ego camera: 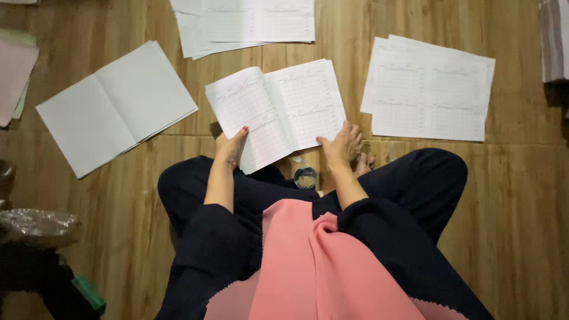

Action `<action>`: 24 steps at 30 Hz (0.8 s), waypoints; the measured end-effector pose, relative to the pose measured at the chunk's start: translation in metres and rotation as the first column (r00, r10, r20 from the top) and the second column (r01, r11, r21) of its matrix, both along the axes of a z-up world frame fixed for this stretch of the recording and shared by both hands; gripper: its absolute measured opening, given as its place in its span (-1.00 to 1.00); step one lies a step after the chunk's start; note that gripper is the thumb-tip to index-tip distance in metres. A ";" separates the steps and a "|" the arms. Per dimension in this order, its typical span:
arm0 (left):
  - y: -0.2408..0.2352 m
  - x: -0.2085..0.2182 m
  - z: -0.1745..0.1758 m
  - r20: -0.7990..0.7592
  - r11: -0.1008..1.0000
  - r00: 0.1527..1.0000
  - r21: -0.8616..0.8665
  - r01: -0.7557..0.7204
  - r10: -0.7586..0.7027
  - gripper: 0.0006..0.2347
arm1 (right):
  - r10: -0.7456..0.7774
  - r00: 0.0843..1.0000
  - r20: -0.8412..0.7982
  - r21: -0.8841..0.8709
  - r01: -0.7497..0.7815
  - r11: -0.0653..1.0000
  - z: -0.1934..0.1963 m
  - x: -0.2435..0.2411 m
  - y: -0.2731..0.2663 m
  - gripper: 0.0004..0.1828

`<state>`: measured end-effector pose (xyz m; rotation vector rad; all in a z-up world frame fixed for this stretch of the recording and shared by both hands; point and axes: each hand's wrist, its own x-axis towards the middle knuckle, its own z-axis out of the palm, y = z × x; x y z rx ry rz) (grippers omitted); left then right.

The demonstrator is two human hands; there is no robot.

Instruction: The person sits on the floor and organizes a stack of papers with grid lines. They flip through the pages, separate them into smaller piles, and arrange them on the floor.

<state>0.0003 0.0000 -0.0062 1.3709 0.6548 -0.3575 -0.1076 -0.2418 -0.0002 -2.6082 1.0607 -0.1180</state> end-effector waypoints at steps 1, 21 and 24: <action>0.001 -0.001 0.002 -0.001 1.000 1.000 -0.002 -0.011 0.011 -0.59 | 0.011 1.000 -0.001 -0.002 -0.011 1.000 0.008 -0.001 0.004 -0.16; 0.003 -0.005 0.007 -0.004 0.998 1.000 0.066 0.008 -0.007 -0.60 | -0.145 0.972 0.187 -0.033 0.154 0.987 0.003 -0.002 -0.012 -0.78; 0.007 -0.005 -0.001 0.002 0.992 0.999 0.119 0.032 -0.033 -0.60 | -0.112 0.977 0.182 -0.030 0.119 0.992 0.000 -0.004 -0.014 -0.81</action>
